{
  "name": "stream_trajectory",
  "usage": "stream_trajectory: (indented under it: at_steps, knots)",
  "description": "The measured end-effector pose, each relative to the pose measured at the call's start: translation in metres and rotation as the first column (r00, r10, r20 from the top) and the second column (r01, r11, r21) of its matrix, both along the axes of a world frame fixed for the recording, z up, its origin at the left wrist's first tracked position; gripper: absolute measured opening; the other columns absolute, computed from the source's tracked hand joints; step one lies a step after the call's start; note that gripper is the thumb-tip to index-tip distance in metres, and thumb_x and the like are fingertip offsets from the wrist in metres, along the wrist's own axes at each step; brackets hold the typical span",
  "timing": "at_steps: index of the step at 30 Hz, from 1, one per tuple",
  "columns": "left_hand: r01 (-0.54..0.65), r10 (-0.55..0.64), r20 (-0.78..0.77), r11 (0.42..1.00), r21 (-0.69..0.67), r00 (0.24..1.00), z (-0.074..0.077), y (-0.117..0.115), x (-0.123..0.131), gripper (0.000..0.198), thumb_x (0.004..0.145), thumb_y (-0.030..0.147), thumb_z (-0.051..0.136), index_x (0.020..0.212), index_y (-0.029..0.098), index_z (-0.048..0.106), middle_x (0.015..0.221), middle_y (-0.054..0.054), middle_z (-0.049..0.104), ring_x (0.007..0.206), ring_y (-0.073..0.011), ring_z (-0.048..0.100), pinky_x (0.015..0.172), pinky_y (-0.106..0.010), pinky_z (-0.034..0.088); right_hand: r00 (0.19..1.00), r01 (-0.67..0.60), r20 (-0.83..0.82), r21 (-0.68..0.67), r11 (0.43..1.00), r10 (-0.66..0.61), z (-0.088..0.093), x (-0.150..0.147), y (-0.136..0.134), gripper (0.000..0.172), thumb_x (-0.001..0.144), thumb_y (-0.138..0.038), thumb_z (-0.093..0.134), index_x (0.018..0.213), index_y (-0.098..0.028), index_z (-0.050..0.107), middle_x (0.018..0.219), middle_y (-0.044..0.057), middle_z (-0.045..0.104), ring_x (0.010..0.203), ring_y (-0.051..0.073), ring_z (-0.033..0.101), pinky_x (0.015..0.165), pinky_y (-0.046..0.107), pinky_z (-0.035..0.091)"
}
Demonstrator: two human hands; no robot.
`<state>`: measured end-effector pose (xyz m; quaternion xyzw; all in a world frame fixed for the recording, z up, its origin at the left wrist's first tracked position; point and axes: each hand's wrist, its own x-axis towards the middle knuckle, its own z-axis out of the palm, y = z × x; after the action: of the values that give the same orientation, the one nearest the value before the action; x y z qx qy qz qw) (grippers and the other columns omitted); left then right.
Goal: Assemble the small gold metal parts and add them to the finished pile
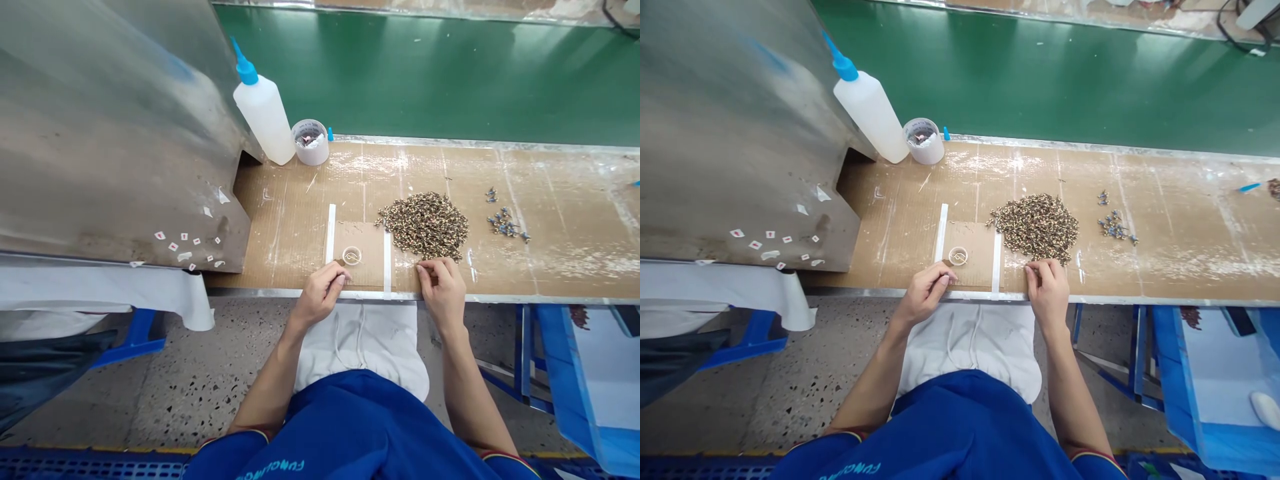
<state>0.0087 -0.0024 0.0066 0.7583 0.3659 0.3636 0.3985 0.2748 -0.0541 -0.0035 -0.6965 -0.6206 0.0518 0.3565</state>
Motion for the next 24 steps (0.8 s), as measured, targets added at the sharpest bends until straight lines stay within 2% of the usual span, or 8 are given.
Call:
stream_trajectory:
  at_steps: [4,10,19,24]
  knots:
    - [-0.006,0.006,-0.009,1.0,0.024,1.0,-0.0022,-0.003,0.0022,0.026,0.103,0.024,0.035,0.083,0.018,0.051,0.074,-0.001,0.054,0.065,-0.013,0.051,0.063,-0.026,0.041,0.999,-0.047,-0.019,-0.025,0.999,0.047,0.0031,-0.0083,0.0025,0.015,0.098,-0.026,0.051,0.092,-0.022,0.064,0.089,0.005,0.064,0.072,0.019,0.059,0.067,0.033,0.05]
    - [-0.006,0.007,0.019,0.999,-0.042,1.0,-0.0046,-0.0047,0.0016,0.028,0.105,0.029,0.031,0.08,0.021,0.042,0.069,0.001,0.046,0.061,-0.0132,0.045,0.06,-0.027,0.037,0.996,-0.08,-0.032,-0.069,0.994,0.078,0.006,-0.0066,0.0011,0.013,0.097,-0.027,0.051,0.096,-0.022,0.064,0.087,0.005,0.063,0.07,0.02,0.058,0.067,0.033,0.05]
    - [0.045,-0.046,-0.024,0.998,-0.049,0.999,-0.0019,-0.0028,0.0008,0.027,0.103,0.034,0.035,0.081,0.021,0.042,0.07,0.001,0.047,0.062,-0.0135,0.045,0.061,-0.027,0.037,0.993,-0.098,-0.08,-0.086,0.991,0.091,0.007,-0.003,-0.0011,0.021,0.097,-0.033,0.053,0.087,-0.021,0.066,0.082,0.006,0.065,0.068,0.019,0.059,0.065,0.032,0.05]
    - [0.054,-0.054,-0.01,0.998,-0.024,0.998,-0.0014,-0.0013,0.0005,0.031,0.105,0.032,0.035,0.083,0.018,0.051,0.071,-0.001,0.054,0.063,-0.0131,0.052,0.062,-0.026,0.041,0.979,-0.071,-0.201,-0.127,0.989,0.044,0.0092,-0.001,0.0003,0.026,0.094,-0.043,0.058,0.085,-0.021,0.068,0.075,0.005,0.066,0.062,0.018,0.057,0.06,0.032,0.05]
